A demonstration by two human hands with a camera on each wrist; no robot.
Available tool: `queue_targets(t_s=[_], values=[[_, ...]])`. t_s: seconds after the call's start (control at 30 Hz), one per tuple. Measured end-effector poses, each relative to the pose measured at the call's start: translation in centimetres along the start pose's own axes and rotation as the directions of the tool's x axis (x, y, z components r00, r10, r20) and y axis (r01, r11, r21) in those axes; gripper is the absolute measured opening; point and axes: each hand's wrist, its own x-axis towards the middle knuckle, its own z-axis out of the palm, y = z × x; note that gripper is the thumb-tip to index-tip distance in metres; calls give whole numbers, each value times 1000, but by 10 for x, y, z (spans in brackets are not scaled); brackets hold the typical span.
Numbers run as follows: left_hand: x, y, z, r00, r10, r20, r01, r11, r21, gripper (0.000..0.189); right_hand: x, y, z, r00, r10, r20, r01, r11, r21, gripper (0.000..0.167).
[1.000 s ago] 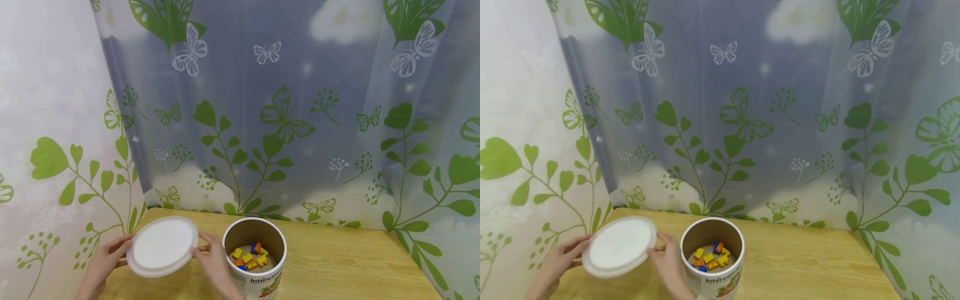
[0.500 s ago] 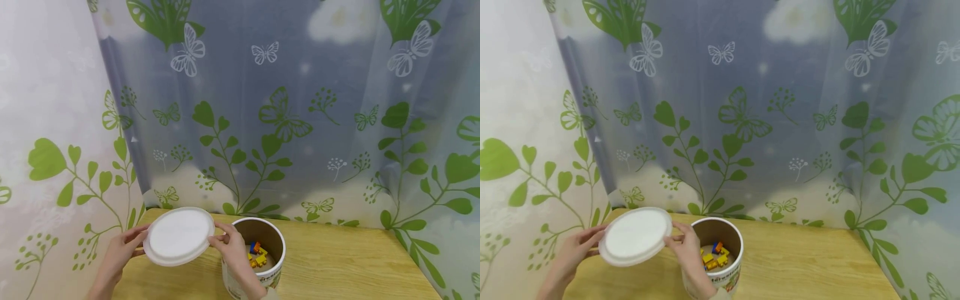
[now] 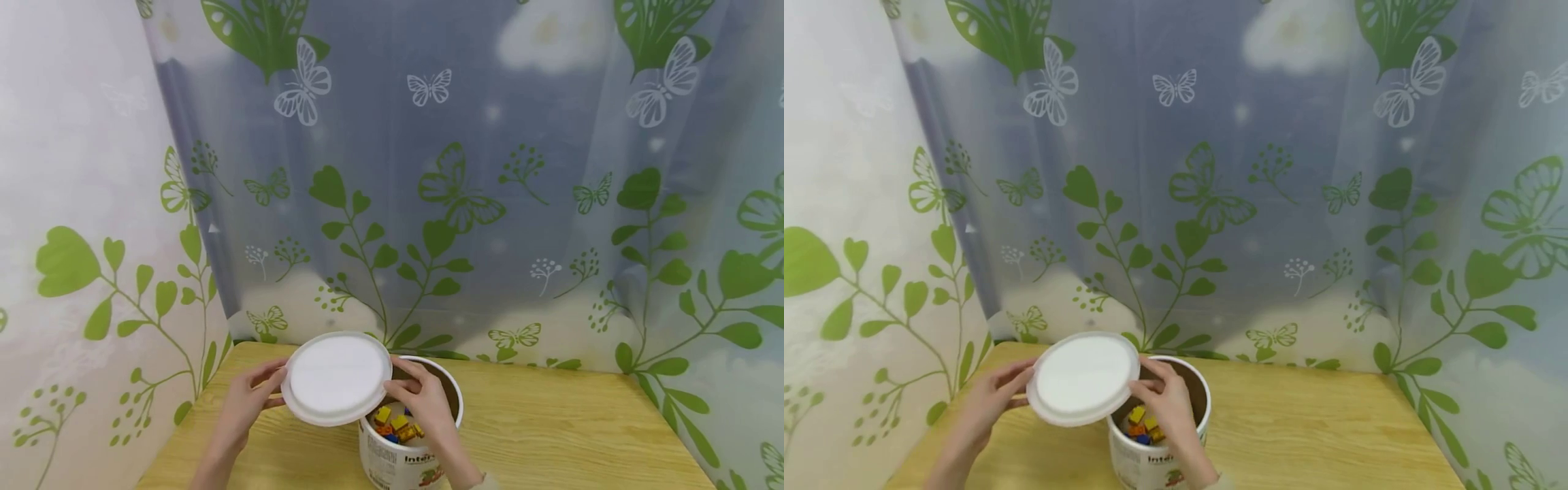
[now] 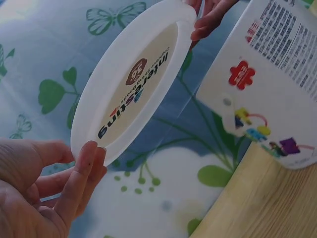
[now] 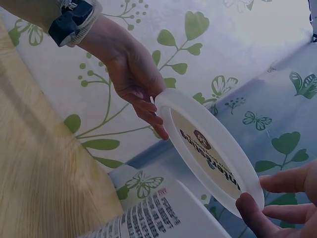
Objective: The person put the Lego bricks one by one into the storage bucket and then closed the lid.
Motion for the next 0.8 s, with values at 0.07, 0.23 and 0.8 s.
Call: queue_targets(t_s=[0.07,0.23,0.8], values=[[1,1,10,1000,10,3,-10,1000,-15,41,-3,0,-8,1000,3,-25,-3,1000,4,51],[1,4,34,1000,27,7,-26,998,-58,39,-8,0,-27,997,25,-78,-23,999,24,51],[-3,1,94,993,93,79,-81,986,-148,39,-33,5,-79,980,65,-189,-64,998,11,54]])
